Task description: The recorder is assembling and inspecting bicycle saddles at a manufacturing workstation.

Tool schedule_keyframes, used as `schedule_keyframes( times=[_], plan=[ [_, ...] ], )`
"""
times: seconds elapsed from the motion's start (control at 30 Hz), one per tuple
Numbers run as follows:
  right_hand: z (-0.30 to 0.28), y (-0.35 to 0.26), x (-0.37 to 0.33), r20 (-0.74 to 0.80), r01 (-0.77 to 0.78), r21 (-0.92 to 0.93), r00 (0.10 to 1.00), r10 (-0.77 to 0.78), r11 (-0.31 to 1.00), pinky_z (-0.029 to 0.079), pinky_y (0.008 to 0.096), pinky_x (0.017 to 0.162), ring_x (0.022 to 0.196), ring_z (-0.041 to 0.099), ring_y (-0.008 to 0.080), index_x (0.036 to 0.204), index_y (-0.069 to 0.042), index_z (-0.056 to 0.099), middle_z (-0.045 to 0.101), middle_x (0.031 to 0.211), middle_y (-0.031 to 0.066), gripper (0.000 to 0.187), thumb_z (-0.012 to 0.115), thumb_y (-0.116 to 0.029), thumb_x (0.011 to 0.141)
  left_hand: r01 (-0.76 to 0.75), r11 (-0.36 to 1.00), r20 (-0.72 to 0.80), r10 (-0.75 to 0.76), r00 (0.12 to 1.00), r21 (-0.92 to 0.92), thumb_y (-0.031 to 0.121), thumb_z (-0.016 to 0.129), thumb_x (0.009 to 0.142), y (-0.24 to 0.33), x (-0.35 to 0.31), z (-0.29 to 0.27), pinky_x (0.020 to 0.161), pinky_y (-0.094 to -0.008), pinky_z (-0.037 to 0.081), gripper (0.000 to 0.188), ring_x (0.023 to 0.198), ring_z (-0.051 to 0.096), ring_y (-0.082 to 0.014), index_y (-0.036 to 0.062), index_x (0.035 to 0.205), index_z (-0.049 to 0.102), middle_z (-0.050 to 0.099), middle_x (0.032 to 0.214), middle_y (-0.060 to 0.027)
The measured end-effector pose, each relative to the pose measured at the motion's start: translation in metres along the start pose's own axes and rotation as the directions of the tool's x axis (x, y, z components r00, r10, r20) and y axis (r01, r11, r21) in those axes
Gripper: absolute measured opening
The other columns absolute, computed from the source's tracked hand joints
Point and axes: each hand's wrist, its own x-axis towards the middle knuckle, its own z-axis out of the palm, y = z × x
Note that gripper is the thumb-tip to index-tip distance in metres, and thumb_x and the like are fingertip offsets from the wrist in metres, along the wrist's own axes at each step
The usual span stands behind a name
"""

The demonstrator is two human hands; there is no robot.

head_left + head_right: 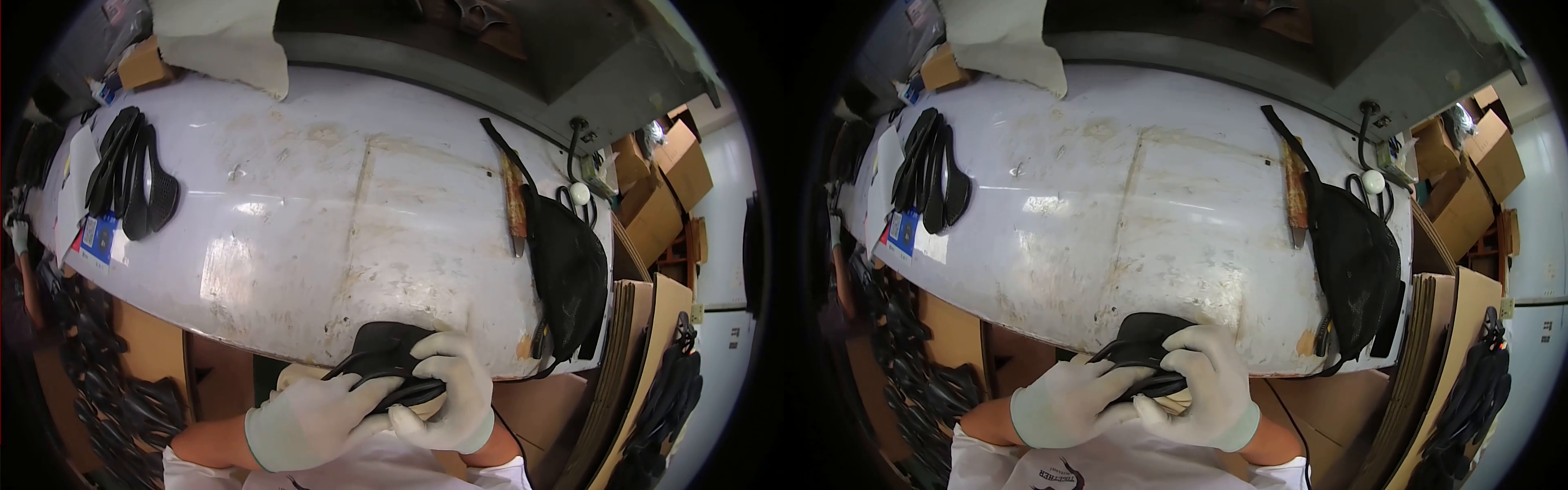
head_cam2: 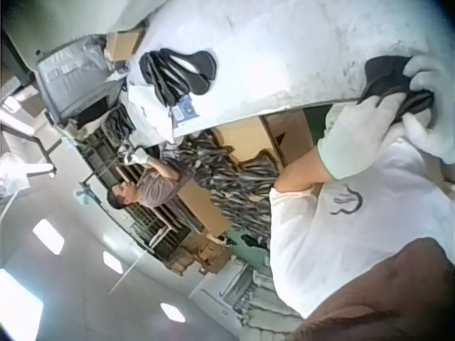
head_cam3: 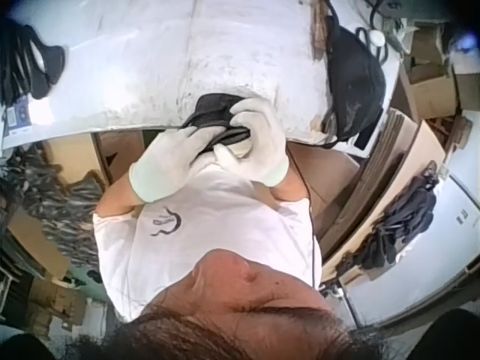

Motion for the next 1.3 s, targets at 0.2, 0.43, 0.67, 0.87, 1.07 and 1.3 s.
schedule_keyframes(
  times=[0.2,0.43,0.67,0.87,1.07,1.3],
  plan=[
    [0.006,0.011,0.003,-0.095,0.089,-0.053,0.991,-0.093,0.995,0.052,0.0463,0.08,0.09,0.059,0.0358,0.105,-0.002,0.061,0.06,0.109,0.0179,0.049,0.087,-0.031,0.074,-0.03,0.998,-0.009,0.03,1.0,-0.063,0.03,0.066,0.1,-0.008,-0.002,0.005,0.058,-0.0405,0.055,0.044,0.066,0.068,-0.0324,0.0063,0.136,0.063,0.069,0.084,-0.0168],
    [0.014,0.003,-0.007,-0.073,-0.008,0.065,0.997,0.013,0.998,0.047,0.0483,0.091,0.1,0.055,0.0365,0.102,-0.004,0.062,0.058,0.114,0.0185,0.037,0.079,-0.03,0.081,-0.05,0.999,-0.111,0.049,0.993,-0.001,0.035,0.065,0.1,-0.008,-0.003,0.009,0.052,-0.0371,0.053,0.039,0.061,0.068,-0.0275,0.009,0.129,0.069,0.068,0.076,-0.0123],
    [0.023,-0.005,-0.009,-0.229,-0.052,0.122,0.97,0.079,0.991,0.046,0.0461,0.089,0.095,0.056,0.0338,0.094,-0.004,0.064,0.061,0.104,0.0155,0.025,0.075,-0.02,0.077,0.04,0.996,-0.045,-0.037,0.998,0.08,0.035,0.067,0.098,0.001,-0.003,0.01,0.049,-0.0377,0.051,0.035,0.059,0.067,-0.0252,0.015,0.126,0.073,0.067,0.074,-0.0102],
    [0.002,0.006,-0.002,-0.021,-0.015,0.236,1.0,0.021,0.972,0.046,0.0427,0.088,0.091,0.059,0.0301,0.094,-0.004,0.07,0.069,0.107,0.0136,0.019,0.072,-0.01,0.076,-0.049,0.997,-0.073,0.053,0.996,0.056,0.028,0.068,0.095,-0.014,-0.005,0.007,0.047,-0.0357,0.049,0.035,0.058,0.067,-0.0234,0.0127,0.125,0.073,0.068,0.074,-0.0078],
    [0.006,0.009,-0.008,-0.075,0.005,0.166,0.997,0.008,0.986,0.049,0.0398,0.081,0.084,0.064,0.0267,0.093,-0.003,0.071,0.072,0.097,0.0112,0.022,0.078,-0.023,0.084,-0.098,0.991,-0.046,0.103,0.994,0.095,0.035,0.078,0.088,0.003,0.007,-0.006,0.055,-0.0388,0.054,0.037,0.064,0.069,-0.0295,0.0066,0.111,0.075,0.07,0.078,-0.0127],
    [-0.004,0.013,0.003,0.013,0.029,0.13,0.999,-0.031,0.991,0.054,0.0364,0.078,0.083,0.071,0.0264,0.1,-0.005,0.073,0.077,0.098,0.0104,0.049,0.097,-0.03,0.066,-0.063,0.993,0.059,0.058,0.997,0.103,0.036,0.066,0.096,-0.008,0.004,0.001,0.047,-0.0357,0.049,0.038,0.055,0.064,-0.0211,0.0092,0.123,0.07,0.065,0.074,-0.009]
  ],
)
